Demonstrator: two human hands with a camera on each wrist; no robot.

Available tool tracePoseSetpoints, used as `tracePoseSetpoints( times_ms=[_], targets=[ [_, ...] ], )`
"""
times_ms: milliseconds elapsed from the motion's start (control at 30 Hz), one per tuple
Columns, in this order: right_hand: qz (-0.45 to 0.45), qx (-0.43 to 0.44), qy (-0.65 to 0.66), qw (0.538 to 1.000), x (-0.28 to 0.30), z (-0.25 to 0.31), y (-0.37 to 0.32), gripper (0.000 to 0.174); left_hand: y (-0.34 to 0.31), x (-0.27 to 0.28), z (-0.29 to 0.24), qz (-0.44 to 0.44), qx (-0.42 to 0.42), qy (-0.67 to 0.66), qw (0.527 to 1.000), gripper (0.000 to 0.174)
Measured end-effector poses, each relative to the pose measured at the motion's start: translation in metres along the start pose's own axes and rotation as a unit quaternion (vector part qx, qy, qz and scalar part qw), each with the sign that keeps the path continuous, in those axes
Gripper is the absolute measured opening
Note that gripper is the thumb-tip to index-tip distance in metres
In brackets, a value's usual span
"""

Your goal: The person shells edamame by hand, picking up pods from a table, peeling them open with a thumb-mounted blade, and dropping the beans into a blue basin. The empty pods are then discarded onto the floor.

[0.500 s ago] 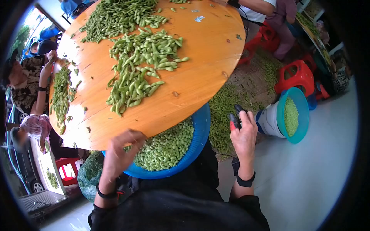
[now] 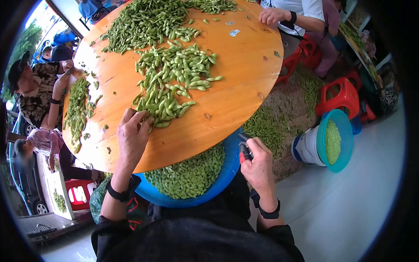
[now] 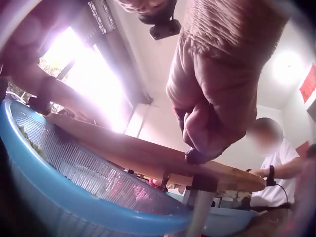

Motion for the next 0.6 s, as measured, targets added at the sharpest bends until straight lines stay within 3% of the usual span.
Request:
tracePoseSetpoints(
  times_ms=[67, 200, 300, 367, 467, 533, 600],
  targets=[
    [0.013, 0.004, 0.048, 0.999, -0.005, 0.011, -0.001, 0.035, 0.001, 0.007, -0.005, -0.014, 0.034, -0.078, 0.996, 0.017],
    [0.099, 0.025, 0.151, 0.983, -0.024, 0.03, -0.007, 0.039, -0.011, 0.016, -0.023, -0.012, 0.031, -0.102, 0.994, 0.016],
    [0.13, 0.045, 0.156, 0.978, -0.04, 0.044, -0.007, 0.043, -0.023, 0.004, -0.026, 0.044, 0.072, -0.108, 0.991, 0.017],
    [0.138, 0.087, 0.161, 0.973, -0.048, 0.052, -0.007, 0.04, -0.027, 0.0, -0.016, 0.028, 0.076, -0.108, 0.991, 0.016],
    [0.148, 0.088, 0.154, 0.973, -0.051, 0.054, -0.007, 0.032, -0.026, 0.005, -0.011, 0.015, 0.076, -0.105, 0.991, 0.018],
    [0.143, 0.091, 0.164, 0.972, -0.052, 0.054, -0.006, 0.029, -0.026, 0.01, -0.017, -0.013, 0.02, -0.085, 0.996, 0.02],
    [0.137, 0.089, 0.171, 0.972, -0.05, 0.055, -0.006, 0.026, -0.029, 0.013, -0.033, 0.009, 0.039, -0.125, 0.991, 0.019]
  ],
)
Point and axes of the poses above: each hand's wrist, its own y-axis towards the middle knuckle, its own x-axis out of the back of the hand, z = x × y, the point moved 5 cm from there along y, towards the middle knuckle, and after that the axes turned 3 degrees about -x, right-handed, at the moved point
